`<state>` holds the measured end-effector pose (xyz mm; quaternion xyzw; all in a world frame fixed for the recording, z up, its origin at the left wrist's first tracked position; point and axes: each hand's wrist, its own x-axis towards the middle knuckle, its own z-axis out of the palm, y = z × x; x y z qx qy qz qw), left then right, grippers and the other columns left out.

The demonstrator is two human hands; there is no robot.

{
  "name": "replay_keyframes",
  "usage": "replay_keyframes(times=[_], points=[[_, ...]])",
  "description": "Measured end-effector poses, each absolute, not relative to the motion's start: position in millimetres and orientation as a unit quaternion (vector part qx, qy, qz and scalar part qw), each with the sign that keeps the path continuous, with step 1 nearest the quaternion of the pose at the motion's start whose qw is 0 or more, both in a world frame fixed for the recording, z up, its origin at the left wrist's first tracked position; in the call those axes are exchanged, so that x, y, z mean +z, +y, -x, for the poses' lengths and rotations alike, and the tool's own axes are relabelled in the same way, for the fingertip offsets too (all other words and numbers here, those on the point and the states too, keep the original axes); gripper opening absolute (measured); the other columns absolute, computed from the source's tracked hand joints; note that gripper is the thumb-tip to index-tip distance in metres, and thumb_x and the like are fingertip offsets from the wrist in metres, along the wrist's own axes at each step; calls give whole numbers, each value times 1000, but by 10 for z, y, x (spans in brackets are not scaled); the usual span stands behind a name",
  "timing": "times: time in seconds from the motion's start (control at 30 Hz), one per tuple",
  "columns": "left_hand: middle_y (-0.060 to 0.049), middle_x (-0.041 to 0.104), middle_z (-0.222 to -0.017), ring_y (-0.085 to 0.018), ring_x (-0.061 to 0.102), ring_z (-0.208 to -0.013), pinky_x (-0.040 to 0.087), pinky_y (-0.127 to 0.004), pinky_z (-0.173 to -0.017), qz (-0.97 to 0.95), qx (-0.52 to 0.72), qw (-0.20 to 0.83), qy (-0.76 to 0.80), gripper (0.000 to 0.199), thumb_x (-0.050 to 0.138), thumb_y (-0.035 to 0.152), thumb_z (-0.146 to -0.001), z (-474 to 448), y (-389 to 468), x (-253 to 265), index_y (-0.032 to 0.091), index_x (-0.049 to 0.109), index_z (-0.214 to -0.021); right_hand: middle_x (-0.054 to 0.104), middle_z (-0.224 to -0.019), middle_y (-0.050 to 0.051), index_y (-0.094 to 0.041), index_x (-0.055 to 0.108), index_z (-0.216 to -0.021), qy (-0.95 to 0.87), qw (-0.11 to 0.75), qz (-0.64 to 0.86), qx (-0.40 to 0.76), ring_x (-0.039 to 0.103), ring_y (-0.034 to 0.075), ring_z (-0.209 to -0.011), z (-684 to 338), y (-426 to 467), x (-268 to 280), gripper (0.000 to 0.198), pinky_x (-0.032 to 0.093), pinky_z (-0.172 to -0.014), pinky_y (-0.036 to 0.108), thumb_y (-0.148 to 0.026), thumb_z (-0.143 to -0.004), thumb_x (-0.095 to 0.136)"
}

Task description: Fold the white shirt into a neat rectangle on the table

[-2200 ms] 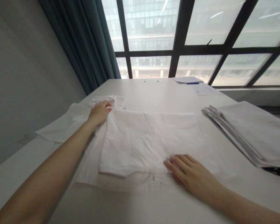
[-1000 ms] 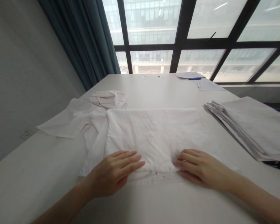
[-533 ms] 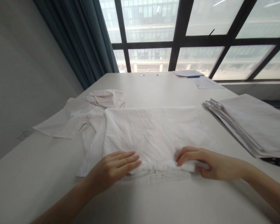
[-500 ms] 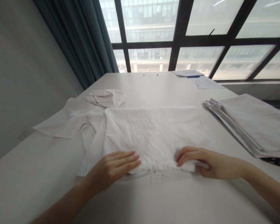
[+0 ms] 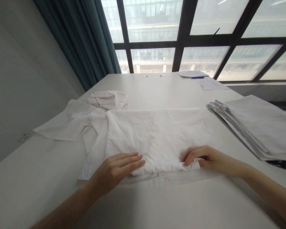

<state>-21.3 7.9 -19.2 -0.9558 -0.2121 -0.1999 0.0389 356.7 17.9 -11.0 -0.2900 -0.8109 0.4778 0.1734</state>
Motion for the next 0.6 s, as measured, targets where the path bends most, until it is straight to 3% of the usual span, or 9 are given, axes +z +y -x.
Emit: replay_keyframes(times=[0.33, 0.5, 0.6], points=[[-5, 69, -121, -17, 65, -111, 52, -29, -97, 968, -190, 99, -127, 31, 42, 15, -100, 150, -41, -154, 22, 63, -123, 68, -113, 12, -20, 71, -107, -794, 172, 298, 500, 62, 23, -106, -3576, 182, -113, 36, 45, -93, 39, -44, -98, 46], [-6, 70, -120, -17, 64, -113, 53, -29, -95, 969, -200, 34, -140, 34, 36, 15, -102, 192, 29, -154, 18, 62, -123, 68, -113, 12, -20, 74, -102, -796, 156, 279, 514, 63, 22, -103, -3571, 190, -99, 33, 47, -90, 38, -42, -96, 52], [-6, 70, -118, -16, 64, -113, 54, -28, -93, 964, -214, -21, -155, 35, 33, 18, -103, 223, 84, -184, 18, 61, -124, 68, -113, 10, -21, 76, -99, -802, 138, 282, 509, 63, 21, -101, -3567, 191, -91, 23, 48, -88, 37, -31, -94, 56]])
